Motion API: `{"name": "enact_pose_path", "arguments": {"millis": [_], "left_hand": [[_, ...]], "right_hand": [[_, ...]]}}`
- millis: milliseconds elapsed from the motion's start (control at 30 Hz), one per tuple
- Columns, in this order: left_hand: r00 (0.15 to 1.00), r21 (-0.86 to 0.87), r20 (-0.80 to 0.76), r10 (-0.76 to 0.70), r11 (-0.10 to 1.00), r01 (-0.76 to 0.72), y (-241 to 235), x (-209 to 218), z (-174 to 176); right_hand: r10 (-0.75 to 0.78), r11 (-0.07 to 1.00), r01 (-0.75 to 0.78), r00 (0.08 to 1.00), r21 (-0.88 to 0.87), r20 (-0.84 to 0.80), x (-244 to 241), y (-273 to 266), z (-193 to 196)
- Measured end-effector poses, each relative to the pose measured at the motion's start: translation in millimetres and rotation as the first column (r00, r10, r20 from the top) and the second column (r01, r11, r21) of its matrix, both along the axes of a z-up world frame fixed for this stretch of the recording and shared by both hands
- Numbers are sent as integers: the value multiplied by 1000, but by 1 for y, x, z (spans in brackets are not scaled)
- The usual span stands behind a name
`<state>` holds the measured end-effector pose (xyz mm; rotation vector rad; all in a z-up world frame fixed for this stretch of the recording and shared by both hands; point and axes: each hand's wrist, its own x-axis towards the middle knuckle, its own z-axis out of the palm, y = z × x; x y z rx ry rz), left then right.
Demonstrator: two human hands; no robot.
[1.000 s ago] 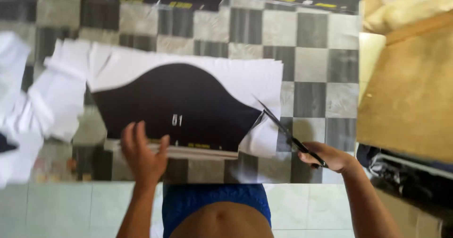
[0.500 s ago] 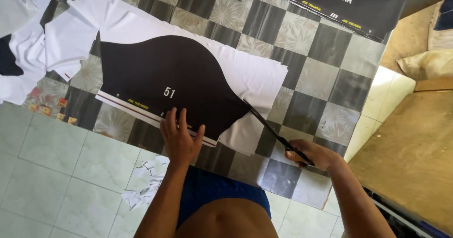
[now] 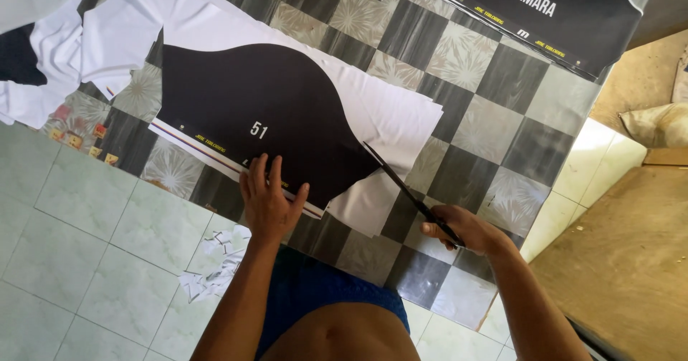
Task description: Cutting out printed garment patterns from a fabric sheet using scissors
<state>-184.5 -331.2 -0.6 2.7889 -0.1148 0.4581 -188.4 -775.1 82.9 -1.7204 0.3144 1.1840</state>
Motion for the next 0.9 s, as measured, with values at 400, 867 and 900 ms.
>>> {"name": "enact_pose_path", "arguments": {"millis": [400, 867, 900], "left_hand": [[1000, 9, 16, 1, 1000, -1, -1, 1, 5], [1000, -28, -5, 10, 1000, -10, -1, -2, 6], [1000, -39, -8, 8, 999, -8, -1, -1, 6]], "right_hand": [[14, 997, -12, 1000, -76, 27, -2, 7, -1], [-7, 999, 9, 999, -50, 39, 1, 20, -21], [-16, 999, 18, 999, -41, 40, 1, 21, -22]]}}
